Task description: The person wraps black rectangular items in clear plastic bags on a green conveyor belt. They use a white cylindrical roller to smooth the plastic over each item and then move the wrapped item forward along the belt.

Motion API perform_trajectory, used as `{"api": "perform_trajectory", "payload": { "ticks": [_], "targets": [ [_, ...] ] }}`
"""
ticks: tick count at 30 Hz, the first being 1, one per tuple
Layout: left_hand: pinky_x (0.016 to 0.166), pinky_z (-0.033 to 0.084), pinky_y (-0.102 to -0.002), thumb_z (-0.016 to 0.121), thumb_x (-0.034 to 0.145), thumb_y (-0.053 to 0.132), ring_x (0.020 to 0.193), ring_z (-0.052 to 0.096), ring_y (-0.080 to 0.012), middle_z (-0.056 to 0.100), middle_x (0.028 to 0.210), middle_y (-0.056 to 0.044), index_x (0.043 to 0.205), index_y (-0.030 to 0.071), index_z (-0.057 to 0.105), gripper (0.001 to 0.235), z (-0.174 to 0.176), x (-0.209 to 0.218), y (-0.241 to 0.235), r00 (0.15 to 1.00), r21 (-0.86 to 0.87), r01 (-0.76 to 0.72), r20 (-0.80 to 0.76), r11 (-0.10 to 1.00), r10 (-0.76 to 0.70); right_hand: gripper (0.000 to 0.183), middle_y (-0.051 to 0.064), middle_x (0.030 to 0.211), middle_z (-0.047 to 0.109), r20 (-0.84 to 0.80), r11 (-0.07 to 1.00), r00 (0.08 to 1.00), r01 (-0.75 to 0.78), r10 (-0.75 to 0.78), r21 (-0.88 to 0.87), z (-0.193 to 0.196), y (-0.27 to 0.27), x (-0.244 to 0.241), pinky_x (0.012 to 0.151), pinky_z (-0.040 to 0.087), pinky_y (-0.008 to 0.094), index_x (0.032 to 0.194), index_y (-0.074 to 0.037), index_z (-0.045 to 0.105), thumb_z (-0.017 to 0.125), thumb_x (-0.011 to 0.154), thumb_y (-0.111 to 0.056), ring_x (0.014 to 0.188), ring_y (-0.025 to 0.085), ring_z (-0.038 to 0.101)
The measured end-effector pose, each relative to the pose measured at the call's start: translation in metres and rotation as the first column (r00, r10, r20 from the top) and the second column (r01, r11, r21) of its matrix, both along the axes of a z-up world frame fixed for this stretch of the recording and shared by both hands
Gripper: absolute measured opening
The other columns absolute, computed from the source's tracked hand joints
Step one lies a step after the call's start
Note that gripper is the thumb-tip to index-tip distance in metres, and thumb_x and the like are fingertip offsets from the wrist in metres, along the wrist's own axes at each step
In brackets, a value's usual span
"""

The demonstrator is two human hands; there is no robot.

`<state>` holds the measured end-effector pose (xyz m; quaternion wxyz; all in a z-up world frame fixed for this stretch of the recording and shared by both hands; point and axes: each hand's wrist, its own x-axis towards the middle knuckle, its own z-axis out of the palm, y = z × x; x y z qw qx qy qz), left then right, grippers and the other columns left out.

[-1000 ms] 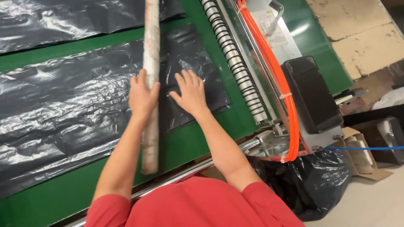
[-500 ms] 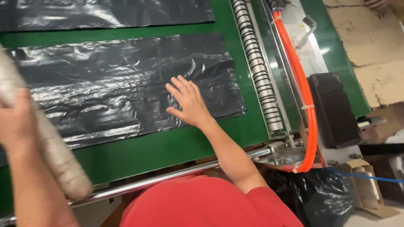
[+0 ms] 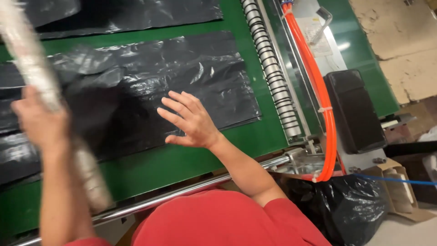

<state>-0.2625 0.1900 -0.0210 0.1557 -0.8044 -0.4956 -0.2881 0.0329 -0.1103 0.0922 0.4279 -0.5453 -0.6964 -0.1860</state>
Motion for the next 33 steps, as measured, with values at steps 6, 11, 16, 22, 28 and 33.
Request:
{"api": "perform_trajectory", "payload": {
  "ticks": [6,11,16,22,28,33],
  "targets": [
    [0.071,0.052,-0.057,0.068,0.094,0.016,0.094,0.066,-0.0503,0.060,0.118,-0.022,0.146,0.012,0.056,0.054,0.013,0.171,-0.108,0.934,-0.311,0.348,0.202,0.885,-0.296,0.056,0.008,0.117,0.069,0.022,0.976,0.995,0.089,-0.095,0.200,0.013,-0.011,0.006,0.102,0.051,0.048,0.119,-0.014,0.072,0.041,0.102,-0.057,0.116,0.032,0.064],
    [0.077,0.052,-0.059,0.062,0.097,0.019,0.099,0.064,-0.0501,0.055,0.120,-0.020,0.147,0.014,0.049,0.053,0.034,0.239,-0.174,0.920,-0.499,0.383,0.282,0.778,-0.272,0.048,0.006,0.101,0.072,0.024,0.964,0.999,0.029,-0.036,0.264,0.006,-0.011,0.000,0.087,0.059,0.042,0.103,-0.014,0.075,0.048,0.100,-0.053,0.098,0.027,0.070],
    [0.081,0.053,-0.061,0.057,0.100,0.022,0.103,0.063,-0.0501,0.051,0.121,-0.019,0.149,0.016,0.043,0.051,0.039,0.249,-0.198,0.918,-0.662,0.392,0.324,0.639,-0.227,0.061,0.011,0.122,0.061,0.063,0.998,0.996,0.069,-0.069,0.002,-0.042,0.015,0.006,0.093,0.050,0.044,0.132,-0.016,0.058,0.031,0.102,-0.061,0.113,0.032,0.061],
    [0.084,0.054,-0.062,0.061,0.096,0.030,0.102,0.062,-0.0506,0.047,0.120,-0.016,0.148,0.017,0.039,0.057,0.017,0.244,-0.181,0.894,-0.715,0.446,0.389,0.539,-0.224,0.061,0.018,0.143,0.052,0.120,0.767,0.920,0.379,-0.373,-0.518,-0.092,0.014,0.061,0.106,0.040,0.062,0.145,-0.015,0.048,0.050,0.097,-0.053,0.138,0.040,0.045],
    [0.087,0.050,-0.062,0.073,0.092,0.025,0.108,0.059,-0.0525,0.052,0.121,-0.021,0.145,0.009,0.047,0.061,0.049,0.186,-0.151,0.786,-0.527,0.581,0.560,0.621,-0.260,0.068,0.020,0.153,0.041,0.187,0.352,0.845,0.396,-0.501,-0.848,-0.102,0.007,0.090,0.108,0.029,0.073,0.144,-0.011,0.049,0.047,0.098,-0.061,0.147,0.041,0.031],
    [0.102,0.044,-0.042,0.067,0.095,0.010,0.124,0.053,-0.0307,0.047,0.137,-0.016,0.146,0.007,0.044,0.056,0.107,0.105,-0.115,0.665,-0.433,0.607,0.736,0.666,-0.127,0.076,0.015,0.163,0.021,0.202,0.183,0.881,0.304,-0.428,-0.935,-0.090,0.014,0.083,0.109,0.026,0.067,0.153,-0.010,0.031,0.048,0.097,-0.058,0.150,0.039,0.015]
  ]
}}
